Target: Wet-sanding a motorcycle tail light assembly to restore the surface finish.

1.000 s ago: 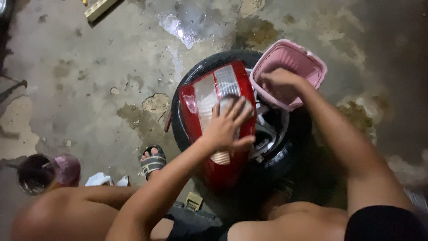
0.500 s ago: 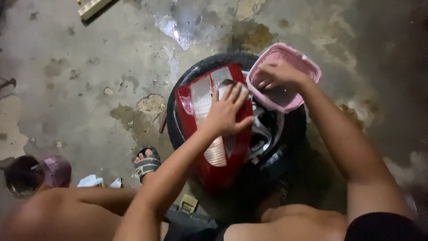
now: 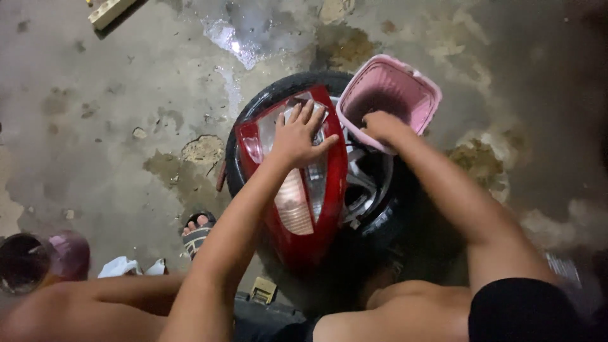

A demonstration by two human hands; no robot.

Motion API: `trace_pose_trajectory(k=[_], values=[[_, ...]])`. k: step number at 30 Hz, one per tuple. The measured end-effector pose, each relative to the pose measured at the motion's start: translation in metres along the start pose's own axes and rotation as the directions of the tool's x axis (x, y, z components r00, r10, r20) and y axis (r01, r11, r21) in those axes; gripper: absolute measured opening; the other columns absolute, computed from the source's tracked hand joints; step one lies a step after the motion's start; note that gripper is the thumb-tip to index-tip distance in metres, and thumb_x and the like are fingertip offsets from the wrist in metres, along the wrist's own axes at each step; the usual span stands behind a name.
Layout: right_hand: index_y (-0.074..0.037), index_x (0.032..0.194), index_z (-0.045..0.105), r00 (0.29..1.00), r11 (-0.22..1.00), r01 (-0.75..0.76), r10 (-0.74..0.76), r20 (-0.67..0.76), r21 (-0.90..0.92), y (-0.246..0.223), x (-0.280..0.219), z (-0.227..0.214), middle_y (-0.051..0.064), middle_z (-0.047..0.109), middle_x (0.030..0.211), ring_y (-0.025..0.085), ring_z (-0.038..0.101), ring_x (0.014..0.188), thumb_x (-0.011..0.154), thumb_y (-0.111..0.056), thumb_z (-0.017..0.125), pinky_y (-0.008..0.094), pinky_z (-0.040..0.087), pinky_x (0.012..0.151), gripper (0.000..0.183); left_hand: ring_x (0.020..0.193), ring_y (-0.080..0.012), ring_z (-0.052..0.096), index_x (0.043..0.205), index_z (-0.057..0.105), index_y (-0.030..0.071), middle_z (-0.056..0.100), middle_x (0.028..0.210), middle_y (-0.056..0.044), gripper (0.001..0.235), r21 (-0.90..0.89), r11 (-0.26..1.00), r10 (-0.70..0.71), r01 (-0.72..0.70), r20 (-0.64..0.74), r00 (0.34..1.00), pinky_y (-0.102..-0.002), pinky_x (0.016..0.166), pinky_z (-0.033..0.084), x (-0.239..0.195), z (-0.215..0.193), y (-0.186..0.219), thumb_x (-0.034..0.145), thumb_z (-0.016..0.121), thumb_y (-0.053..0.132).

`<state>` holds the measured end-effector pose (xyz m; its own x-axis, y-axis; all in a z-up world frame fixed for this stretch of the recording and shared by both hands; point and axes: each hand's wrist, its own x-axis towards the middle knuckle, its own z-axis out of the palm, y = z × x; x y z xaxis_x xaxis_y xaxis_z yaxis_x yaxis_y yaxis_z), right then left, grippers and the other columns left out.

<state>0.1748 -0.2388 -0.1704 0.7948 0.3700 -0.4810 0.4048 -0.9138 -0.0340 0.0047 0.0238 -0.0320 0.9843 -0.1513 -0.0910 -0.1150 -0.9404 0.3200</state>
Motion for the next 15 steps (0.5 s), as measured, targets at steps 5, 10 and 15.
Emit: trace_pose_trajectory(k=[5, 10, 15], values=[[-0.011, 0.133, 0.069, 1.000, 0.999, -0.011, 0.011, -0.001, 0.051, -0.014, -0.033, -0.038, 0.023, 0.072, 0.126, 0.044, 0.067, 0.121, 0.092, -0.050, 0.059, 0.061, 0.056, 0.093, 0.057, 0.154, -0.0367, 0.031, 0.162, 0.034, 0.023, 0.032, 0.168, -0.013, 0.087, 0.028, 0.985, 0.172, -0.170, -0.057, 0.983, -0.067, 0.118, 0.024, -0.037, -0.018, 0.009, 0.095, 0.038, 0.077], [0.002, 0.127, 0.069, 0.998, 0.997, 0.064, -0.064, -0.002, 0.039, -0.017, -0.035, -0.037, 0.030, 0.072, 0.121, 0.048, 0.067, 0.118, 0.094, -0.042, 0.056, 0.062, 0.055, 0.091, 0.057, 0.155, -0.0356, 0.026, 0.163, 0.031, 0.023, 0.023, 0.172, -0.011, 0.084, 0.224, 0.849, 0.510, -0.479, -0.111, 0.853, -0.061, 0.119, 0.017, -0.095, 0.003, 0.009, 0.097, 0.037, 0.074], [0.001, 0.117, 0.076, 0.997, 0.998, 0.057, -0.055, -0.051, 0.036, -0.027, -0.047, -0.044, 0.029, 0.075, 0.107, 0.051, 0.071, 0.104, 0.092, -0.034, 0.060, 0.065, 0.058, 0.077, 0.046, 0.157, -0.0287, 0.025, 0.164, 0.029, 0.029, 0.028, 0.171, -0.006, 0.082, 0.181, 0.695, 0.707, -0.696, 0.003, 0.707, -0.058, 0.123, 0.014, -0.128, 0.004, 0.016, 0.093, 0.048, 0.065]])
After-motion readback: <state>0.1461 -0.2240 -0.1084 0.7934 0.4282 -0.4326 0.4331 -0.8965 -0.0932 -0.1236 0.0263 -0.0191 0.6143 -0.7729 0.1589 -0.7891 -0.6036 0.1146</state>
